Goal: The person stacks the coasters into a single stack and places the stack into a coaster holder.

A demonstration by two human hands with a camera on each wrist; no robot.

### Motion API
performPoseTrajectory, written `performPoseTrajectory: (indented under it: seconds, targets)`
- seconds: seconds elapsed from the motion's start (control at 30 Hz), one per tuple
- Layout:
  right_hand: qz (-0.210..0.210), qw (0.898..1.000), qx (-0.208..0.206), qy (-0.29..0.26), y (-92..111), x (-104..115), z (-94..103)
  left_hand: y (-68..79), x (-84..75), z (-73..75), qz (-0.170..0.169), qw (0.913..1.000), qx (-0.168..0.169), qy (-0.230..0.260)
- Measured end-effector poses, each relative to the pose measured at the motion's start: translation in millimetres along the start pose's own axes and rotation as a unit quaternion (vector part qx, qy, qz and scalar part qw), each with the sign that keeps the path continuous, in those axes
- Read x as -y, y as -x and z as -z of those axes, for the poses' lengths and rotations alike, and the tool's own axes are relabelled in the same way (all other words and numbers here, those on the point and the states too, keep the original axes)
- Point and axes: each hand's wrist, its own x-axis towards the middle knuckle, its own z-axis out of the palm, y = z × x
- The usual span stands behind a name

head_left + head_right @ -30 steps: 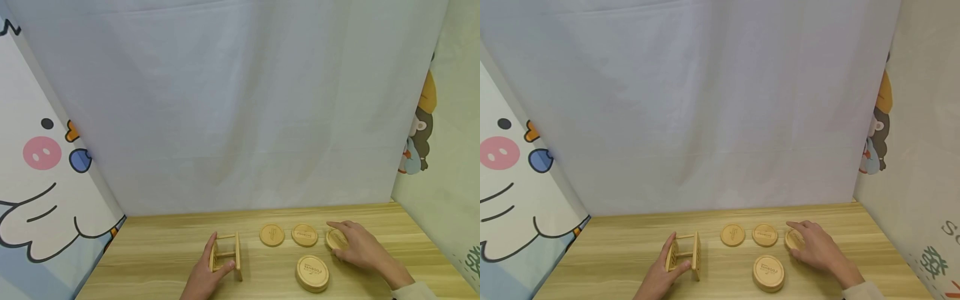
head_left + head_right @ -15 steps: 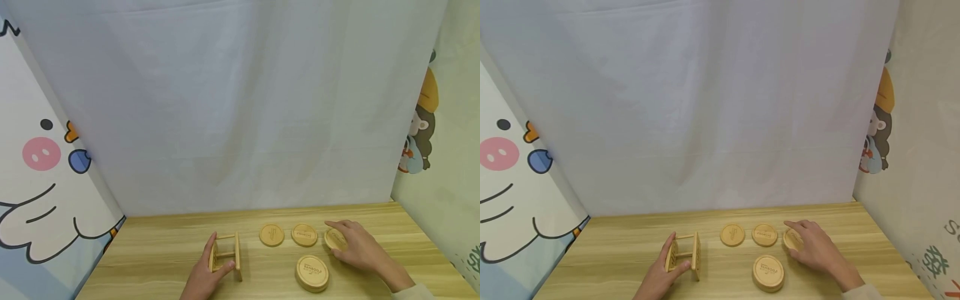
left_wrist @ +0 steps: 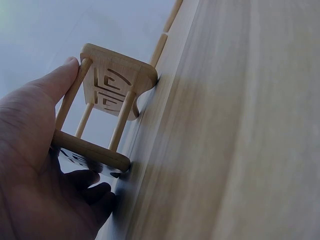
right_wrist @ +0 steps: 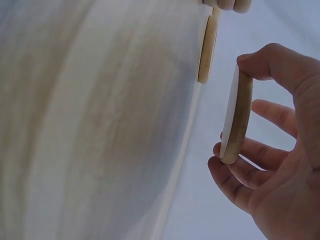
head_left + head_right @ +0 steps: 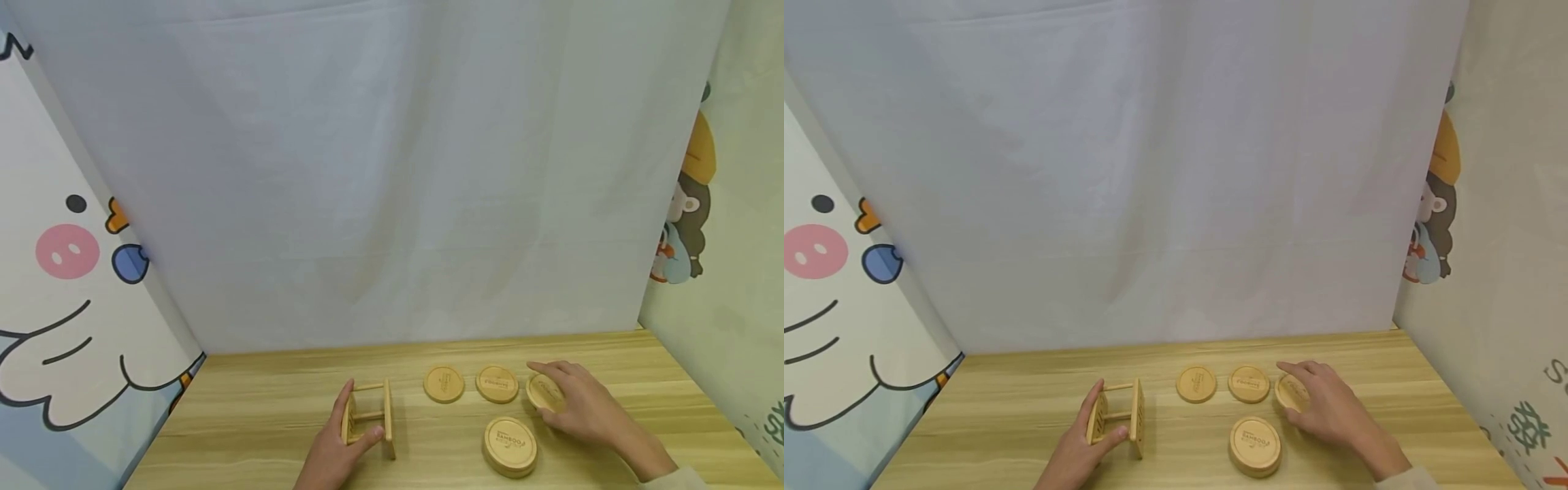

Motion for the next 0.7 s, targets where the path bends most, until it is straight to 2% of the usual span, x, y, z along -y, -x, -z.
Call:
performPoseTrajectory:
  seconds: [0.7]
  targets:
    - [0.026, 0.999, -0.019, -0.002, 1, 11, 2.9, 1.4, -1.9, 0.9, 0.001, 1.0000, 0.001, -0.007]
